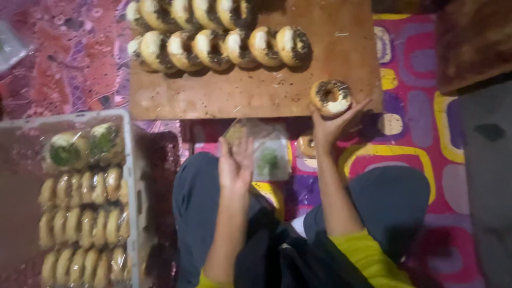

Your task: The person sits on a patterned floor mat and packages ring-shaped pastries. They pick up each pastry from a wooden board, place it into a clear plastic bag, and then put the bagged pastry into a white plastic crate. The process is repeated for multiple pastries.

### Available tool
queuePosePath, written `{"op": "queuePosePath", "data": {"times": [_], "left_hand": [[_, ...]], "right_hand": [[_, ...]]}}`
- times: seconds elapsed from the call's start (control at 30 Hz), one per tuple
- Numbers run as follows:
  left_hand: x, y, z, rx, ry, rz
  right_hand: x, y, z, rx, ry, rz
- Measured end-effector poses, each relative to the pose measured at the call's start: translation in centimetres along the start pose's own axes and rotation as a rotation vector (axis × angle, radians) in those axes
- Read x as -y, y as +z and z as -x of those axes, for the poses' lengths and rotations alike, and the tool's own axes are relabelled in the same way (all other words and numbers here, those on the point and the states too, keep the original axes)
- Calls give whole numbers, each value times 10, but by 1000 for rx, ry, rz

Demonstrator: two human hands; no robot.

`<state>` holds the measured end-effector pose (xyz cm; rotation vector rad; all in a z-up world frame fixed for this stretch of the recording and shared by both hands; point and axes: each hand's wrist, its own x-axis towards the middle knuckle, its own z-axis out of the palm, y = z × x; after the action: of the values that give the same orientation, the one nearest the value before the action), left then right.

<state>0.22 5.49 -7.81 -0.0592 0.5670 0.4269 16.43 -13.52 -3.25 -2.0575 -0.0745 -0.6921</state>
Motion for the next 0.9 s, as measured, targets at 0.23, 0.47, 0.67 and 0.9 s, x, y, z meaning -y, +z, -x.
{"op": "queuePosePath", "data": {"times": [0.23,0.47,0.67,0.9], "left_hand": [[-1,43,17,-22,-9,21],[54,73,66,105,-28,-156],[72,75,69,154,21,-313],[78,44,47,121,-215,-194]], "right_hand": [[68,-90,34,539,2,-599],[112,-112,49,606,-228,-214],[111,-102,43,841,115,-483],[128,-115,21,608,-232,-69]]}}
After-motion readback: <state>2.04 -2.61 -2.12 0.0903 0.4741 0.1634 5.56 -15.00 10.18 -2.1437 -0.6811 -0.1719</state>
